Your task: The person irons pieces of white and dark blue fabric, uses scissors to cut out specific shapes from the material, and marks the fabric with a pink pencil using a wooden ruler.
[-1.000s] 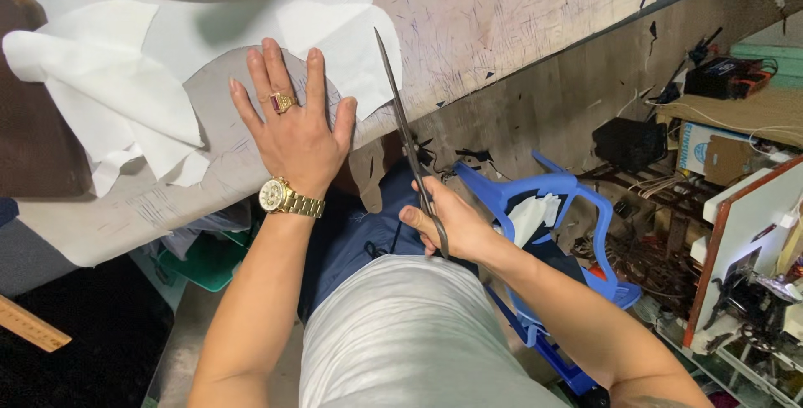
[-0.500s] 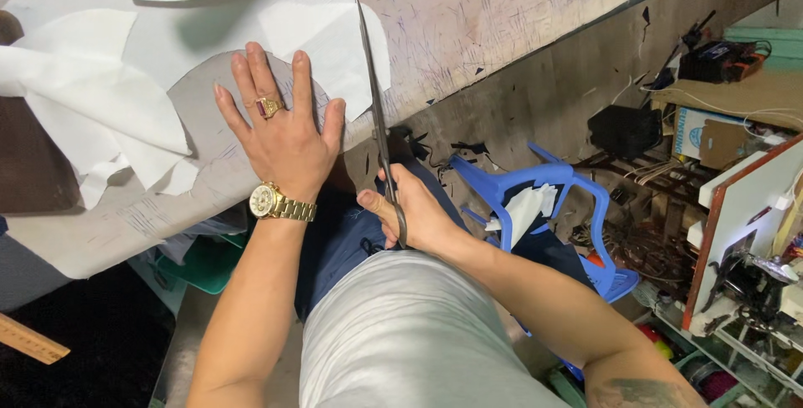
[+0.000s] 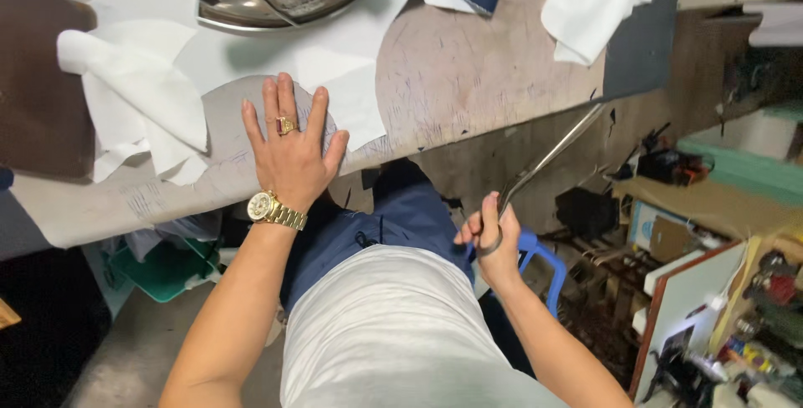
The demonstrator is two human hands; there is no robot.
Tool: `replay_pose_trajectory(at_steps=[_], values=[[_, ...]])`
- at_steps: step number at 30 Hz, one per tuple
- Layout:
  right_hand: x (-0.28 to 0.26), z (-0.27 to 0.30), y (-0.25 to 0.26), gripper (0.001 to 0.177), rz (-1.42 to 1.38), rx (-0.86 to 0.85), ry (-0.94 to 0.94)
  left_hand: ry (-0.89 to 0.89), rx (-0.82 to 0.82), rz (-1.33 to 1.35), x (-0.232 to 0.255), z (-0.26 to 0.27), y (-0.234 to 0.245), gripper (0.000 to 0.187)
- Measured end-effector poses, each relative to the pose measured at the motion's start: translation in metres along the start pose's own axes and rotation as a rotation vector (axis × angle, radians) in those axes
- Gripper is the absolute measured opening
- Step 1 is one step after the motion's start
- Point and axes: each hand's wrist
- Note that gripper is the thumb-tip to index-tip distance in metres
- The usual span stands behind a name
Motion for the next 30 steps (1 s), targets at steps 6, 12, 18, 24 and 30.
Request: replay_pose_trajectory(at_steps=[6, 12, 18, 24, 30], values=[[-0.058, -0.099, 0.058, 0.038, 0.474, -0.81, 0.02, 0.014, 0.232, 0.046, -0.004, 0.008, -0.01, 0.048], [-0.187, -0.202, -0.003, 0.054, 1.478, -1.236, 0.361, 0.382, 0.505, -0.09, 0.051, 0.014, -0.039, 0.03], [-0.272, -0.25, -0.048, 0.059, 1.777, -1.5, 0.296, 0.659, 0.617, -0.141, 0.111, -0.003, -0.09, 0.039], [-0.292, -0.272, -0.081, 0.066, 1.91, -1.587, 0.256, 0.656, 0.668, -0.211, 0.109, -0.009, -0.094, 0.038], [-0.289, -0.271, -0.112, 0.078, 2.0, -1.577, 0.273, 0.655, 0.638, -0.255, 0.109, -0.008, -0.094, 0.036]])
Point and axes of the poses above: each hand's wrist, its own z-axis away from the middle knuckle, its own y-axis out of the back of the hand, x = y × z, and after that the axes turned 4 degrees about z, right-handed
